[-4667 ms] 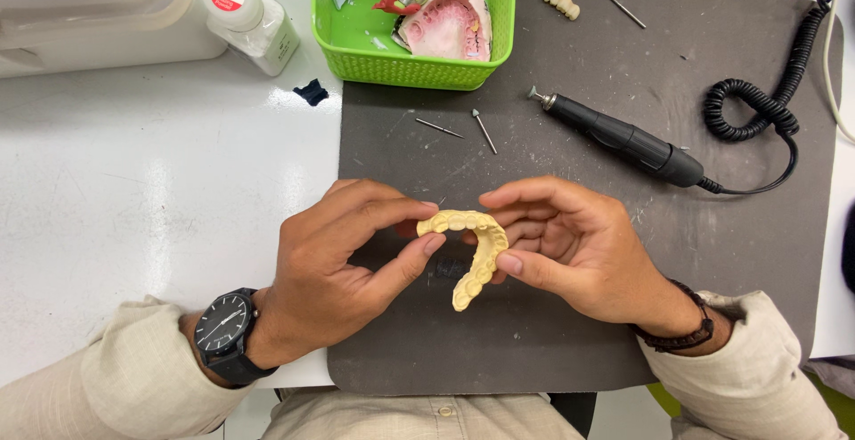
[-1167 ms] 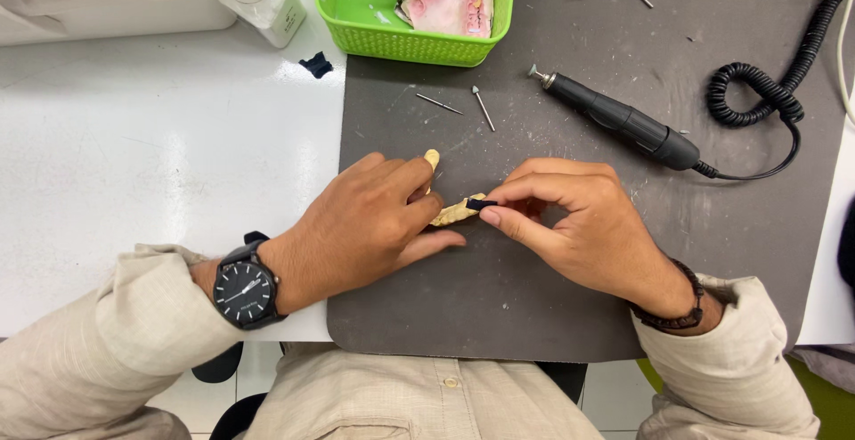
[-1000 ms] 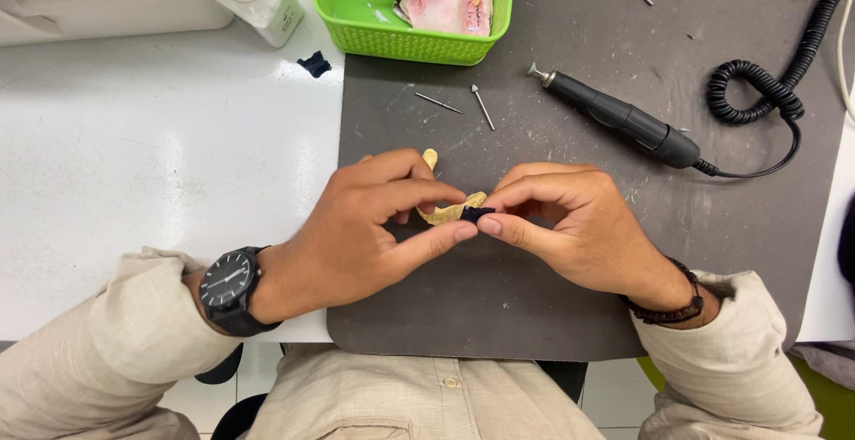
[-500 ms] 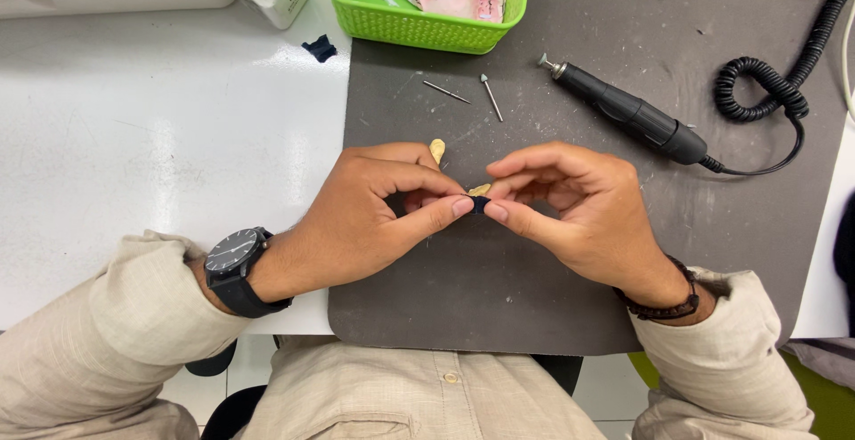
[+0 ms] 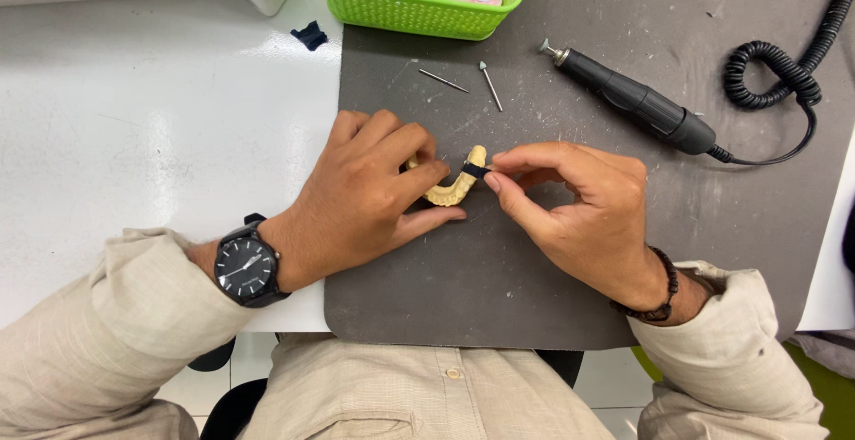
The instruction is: The person holds a lower denture and a dental stone model, repeatedly seating the denture on the model and pressing along the teeth with a small black articulating strip to mark contact points. They briefly pick up a rotary handpiece and hold it against the denture, then continue seating and checking the fit by hand.
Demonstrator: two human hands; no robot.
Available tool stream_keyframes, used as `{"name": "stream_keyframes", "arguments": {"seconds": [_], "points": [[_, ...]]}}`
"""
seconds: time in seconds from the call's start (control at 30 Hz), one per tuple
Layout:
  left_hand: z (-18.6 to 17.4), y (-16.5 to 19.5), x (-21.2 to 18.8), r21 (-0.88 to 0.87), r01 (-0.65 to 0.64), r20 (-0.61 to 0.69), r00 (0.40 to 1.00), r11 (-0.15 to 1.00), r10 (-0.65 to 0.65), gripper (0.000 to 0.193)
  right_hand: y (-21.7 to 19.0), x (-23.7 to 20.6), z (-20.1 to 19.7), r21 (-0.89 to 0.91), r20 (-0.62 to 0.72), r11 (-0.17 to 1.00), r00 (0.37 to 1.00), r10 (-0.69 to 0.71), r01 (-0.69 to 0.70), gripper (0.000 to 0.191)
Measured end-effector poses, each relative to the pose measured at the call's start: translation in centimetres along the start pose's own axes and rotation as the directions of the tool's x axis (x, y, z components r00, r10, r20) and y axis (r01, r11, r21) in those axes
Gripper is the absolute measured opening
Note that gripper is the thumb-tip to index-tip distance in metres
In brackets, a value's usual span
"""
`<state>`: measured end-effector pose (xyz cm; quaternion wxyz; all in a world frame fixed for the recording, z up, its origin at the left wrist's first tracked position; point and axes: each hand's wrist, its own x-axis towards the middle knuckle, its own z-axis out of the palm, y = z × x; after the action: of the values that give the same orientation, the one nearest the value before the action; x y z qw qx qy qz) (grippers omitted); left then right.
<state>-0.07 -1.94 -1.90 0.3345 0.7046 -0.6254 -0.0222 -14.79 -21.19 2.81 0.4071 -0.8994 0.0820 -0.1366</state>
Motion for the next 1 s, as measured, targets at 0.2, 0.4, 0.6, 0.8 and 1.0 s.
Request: {"name": "stream_keyframes", "arguments": {"seconds": [0.2, 0.4, 0.6, 0.8, 1.0], "points": [[-0.4, 0.9, 0.0, -0.005, 0.068, -0.049, 0.996, 0.998, -0.068, 0.050, 0.4, 0.2, 0.6, 0.069, 0.009, 0.998, 1.000, -0.006, 0.005, 0.017], [-1.3, 0.9, 0.0, 0.045, 0.069, -0.060, 0.996, 0.997, -0.067, 0.047, 0.4, 0.1, 0.8, 0.034, 0.032, 0.997, 0.997, -0.072, 0.071, 0.016], [-1.3, 0.4, 0.3, -0.128, 0.105, -0.113, 0.986, 0.986, -0.119, 0.044, 0.8, 0.2, 0.7, 0.028, 0.061, 0.994, 0.992, -0.107, 0.106, 0.017], [-0.8, 0.3, 0.4, -0.180, 0.133, -0.067, 0.987, 0.975, -0.147, 0.047, 0.8, 0.3, 0.4, -0.022, 0.093, 0.988, 0.984, -0.150, 0.152, 0.019], [-0.4, 0.2, 0.1, -0.156, 0.141, -0.052, 0.987, 0.978, -0.151, 0.045, 0.6, 0.7, 0.1, -0.010, 0.112, 0.982, 0.976, -0.186, 0.189, 0.026]]}}
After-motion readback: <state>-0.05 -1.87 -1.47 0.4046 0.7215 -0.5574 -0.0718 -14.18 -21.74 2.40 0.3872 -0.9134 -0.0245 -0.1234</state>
